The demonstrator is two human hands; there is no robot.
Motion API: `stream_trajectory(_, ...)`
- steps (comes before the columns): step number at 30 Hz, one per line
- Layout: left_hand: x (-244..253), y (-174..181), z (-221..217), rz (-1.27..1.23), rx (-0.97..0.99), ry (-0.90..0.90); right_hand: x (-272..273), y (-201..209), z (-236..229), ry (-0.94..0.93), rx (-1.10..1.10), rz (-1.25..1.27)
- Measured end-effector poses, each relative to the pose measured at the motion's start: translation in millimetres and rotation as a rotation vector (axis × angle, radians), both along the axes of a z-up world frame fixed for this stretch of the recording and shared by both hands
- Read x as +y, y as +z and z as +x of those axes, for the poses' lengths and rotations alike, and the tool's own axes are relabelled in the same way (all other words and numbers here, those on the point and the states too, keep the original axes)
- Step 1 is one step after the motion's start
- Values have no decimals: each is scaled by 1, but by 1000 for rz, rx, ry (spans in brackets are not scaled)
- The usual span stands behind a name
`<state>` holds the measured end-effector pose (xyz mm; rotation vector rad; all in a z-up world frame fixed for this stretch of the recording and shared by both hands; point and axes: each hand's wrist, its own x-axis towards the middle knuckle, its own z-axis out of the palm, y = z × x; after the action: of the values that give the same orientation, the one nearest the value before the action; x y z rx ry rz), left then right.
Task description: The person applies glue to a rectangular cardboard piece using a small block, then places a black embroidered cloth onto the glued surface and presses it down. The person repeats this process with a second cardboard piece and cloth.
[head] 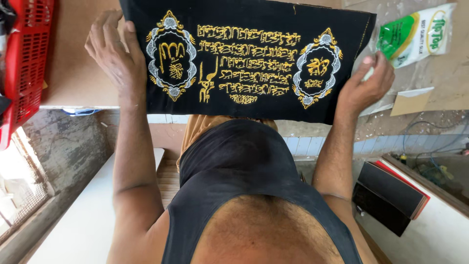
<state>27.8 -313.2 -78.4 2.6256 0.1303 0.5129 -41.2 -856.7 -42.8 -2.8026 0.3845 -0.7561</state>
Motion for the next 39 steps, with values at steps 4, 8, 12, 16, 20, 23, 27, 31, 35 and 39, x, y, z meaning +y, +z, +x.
stream_trajectory(4,-27,25,16,197,300,-313,31,10,25,245,386,-48)
stream_trajectory(8,-44,34,19,258,493,-402,47,8,43,282,611,-196)
stream_trajectory(12,-44,36,19,291,502,-404,47,-2,42,280,633,-229)
stream_trajectory(16,-45,36,24,281,524,-401,37,-11,40,290,611,-235)
stream_trajectory(20,-44,41,23,255,535,-396,33,-18,40,291,597,-226)
stream_trajectory(23,-43,44,22,237,550,-395,35,-18,40,289,601,-223)
stream_trajectory(27,-44,42,22,249,561,-387,47,2,43,265,652,-212)
stream_trajectory(31,-46,36,22,223,572,-372,90,35,54,96,914,-196)
stream_trajectory(35,-47,36,23,235,551,-378,194,39,66,436,985,-146)
stream_trajectory(39,-46,42,21,161,489,-389,297,18,74,855,879,-118)
